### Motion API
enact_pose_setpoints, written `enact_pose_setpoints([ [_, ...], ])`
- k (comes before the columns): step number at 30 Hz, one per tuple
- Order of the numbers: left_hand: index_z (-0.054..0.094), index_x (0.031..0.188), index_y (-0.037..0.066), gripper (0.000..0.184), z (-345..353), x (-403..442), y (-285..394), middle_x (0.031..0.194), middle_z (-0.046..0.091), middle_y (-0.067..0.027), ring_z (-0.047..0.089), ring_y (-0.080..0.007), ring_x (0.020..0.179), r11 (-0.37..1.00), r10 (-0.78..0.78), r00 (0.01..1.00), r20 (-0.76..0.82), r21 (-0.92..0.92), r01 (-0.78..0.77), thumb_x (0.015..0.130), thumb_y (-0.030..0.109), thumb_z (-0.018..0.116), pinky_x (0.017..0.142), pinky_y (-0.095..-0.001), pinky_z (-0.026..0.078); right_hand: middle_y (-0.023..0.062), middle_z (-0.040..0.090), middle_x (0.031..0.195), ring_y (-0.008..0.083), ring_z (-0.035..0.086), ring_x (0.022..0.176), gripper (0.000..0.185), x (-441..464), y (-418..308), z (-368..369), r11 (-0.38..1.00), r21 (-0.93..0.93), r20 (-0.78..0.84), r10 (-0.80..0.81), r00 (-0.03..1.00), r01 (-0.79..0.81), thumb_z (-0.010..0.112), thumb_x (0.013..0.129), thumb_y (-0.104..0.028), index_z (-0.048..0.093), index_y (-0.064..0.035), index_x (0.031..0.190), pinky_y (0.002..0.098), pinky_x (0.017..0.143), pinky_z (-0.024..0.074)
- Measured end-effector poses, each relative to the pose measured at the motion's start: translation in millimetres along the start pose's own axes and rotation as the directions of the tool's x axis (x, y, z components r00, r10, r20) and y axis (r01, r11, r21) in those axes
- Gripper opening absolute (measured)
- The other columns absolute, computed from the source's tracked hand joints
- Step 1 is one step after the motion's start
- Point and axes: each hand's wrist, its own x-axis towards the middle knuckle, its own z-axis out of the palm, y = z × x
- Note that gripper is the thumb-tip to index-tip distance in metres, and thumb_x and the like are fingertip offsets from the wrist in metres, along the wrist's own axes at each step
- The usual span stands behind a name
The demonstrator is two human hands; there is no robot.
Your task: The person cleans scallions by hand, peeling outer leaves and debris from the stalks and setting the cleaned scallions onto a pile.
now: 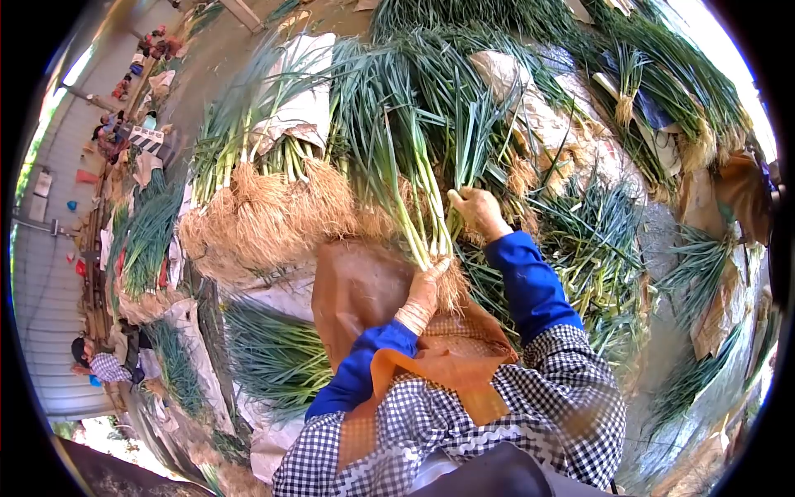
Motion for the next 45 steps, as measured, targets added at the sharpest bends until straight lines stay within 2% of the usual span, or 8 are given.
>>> enact_pose_setpoints([
  [8,0.055,0.110,0.003,0.024,-1,-2,20,0.094,0.061,-0.0084,0.060,-0.0180,0.078,0.936,-0.192,0.979,0.069,-0.289,0.203,0.088,0.012,0.052,0.065,-0.0315,0.052,0.0006,0.048,0.051,0.0112,0.048,0.049,0.043,-153,1,-82,0.790,0.341,0.768,0.079,0.636,-0.509,0.055,0.087,-0.040,0.051,-0.0065,0.061,0.0277,0.051,0.0392],
  [10,0.055,0.112,0.004,0.025,5,-10,28,0.092,0.060,-0.0094,0.059,-0.0180,0.075,0.871,-0.261,0.951,0.166,-0.385,0.306,0.089,0.012,0.051,0.064,-0.0326,0.051,0.0041,0.054,0.057,0.0146,0.053,0.056,0.043,-152,26,-73,0.943,-0.095,0.751,0.279,0.598,-0.320,0.052,0.088,-0.041,0.058,-0.0045,0.066,0.0314,0.056,0.0425],
  [19,0.047,0.118,0.003,0.031,17,-25,43,0.113,0.051,-0.0135,0.056,-0.0238,0.094,0.683,-0.171,0.796,0.580,-0.512,0.520,0.090,0.015,0.050,0.075,-0.0320,0.050,0.0020,0.061,0.086,0.0092,0.049,0.068,0.042,0,29,25,0.409,0.890,0.179,0.095,0.979,-0.202,0.044,0.093,-0.040,0.059,-0.0050,0.109,0.0240,0.064,0.0412],
  [26,0.058,0.100,0.007,0.014,43,-40,54,0.083,0.061,-0.0021,0.061,-0.0156,0.071,0.933,-0.297,0.950,0.095,-0.181,0.310,0.086,0.008,0.057,0.063,-0.0291,0.053,0.0136,0.061,0.072,0.0335,0.060,0.063,0.025,-4,-47,5,0.947,-0.302,-0.197,-0.178,0.964,0.113,0.052,0.088,-0.031,0.061,-0.0080,0.086,0.0411,0.056,0.0478],
  [31,0.054,0.108,0.008,0.019,20,-15,39,0.088,0.061,-0.0073,0.061,-0.0195,0.075,0.871,-0.236,0.972,0.021,-0.440,0.221,0.089,0.011,0.051,0.063,-0.0298,0.054,0.0029,0.051,0.067,0.0145,0.049,0.059,0.038,-87,-56,-18,0.790,0.557,0.435,-0.013,0.901,-0.257,0.047,0.091,-0.041,0.057,-0.0038,0.088,0.0304,0.053,0.0405],
  [36,0.047,0.114,-0.004,0.029,-9,-6,50,0.087,0.054,-0.0113,0.050,-0.0164,0.065,0.607,-0.119,0.877,0.465,-0.665,0.435,0.092,0.015,0.043,0.055,-0.0264,0.044,0.0004,0.058,0.069,0.0102,0.052,0.057,0.038,-153,12,-84,0.882,0.040,0.765,0.275,0.582,-0.470,0.054,0.088,-0.042,0.061,-0.0041,0.087,0.0250,0.053,0.0419],
  [39,0.045,0.116,-0.003,0.031,-9,-5,43,0.091,0.054,-0.0125,0.051,-0.0165,0.068,0.679,-0.148,0.901,0.407,-0.620,0.392,0.092,0.016,0.044,0.057,-0.0269,0.043,0.0146,0.065,0.082,0.0245,0.063,0.078,0.053,-131,85,-52,0.714,-0.646,0.667,0.356,0.655,0.271,0.052,0.084,-0.051,0.062,-0.0012,0.099,0.0355,0.070,0.0475],
  [45,0.050,0.115,-0.001,0.026,5,-13,43,0.093,0.059,-0.0103,0.059,-0.0180,0.080,0.820,-0.139,0.941,0.307,-0.497,0.283,0.091,0.011,0.047,0.065,-0.0302,0.050,0.0193,0.063,0.084,0.0316,0.062,0.084,0.058,-28,-24,2,0.977,-0.212,0.185,0.036,0.982,0.004,0.044,0.085,-0.056,0.058,-0.0040,0.106,0.0407,0.075,0.0475],
])
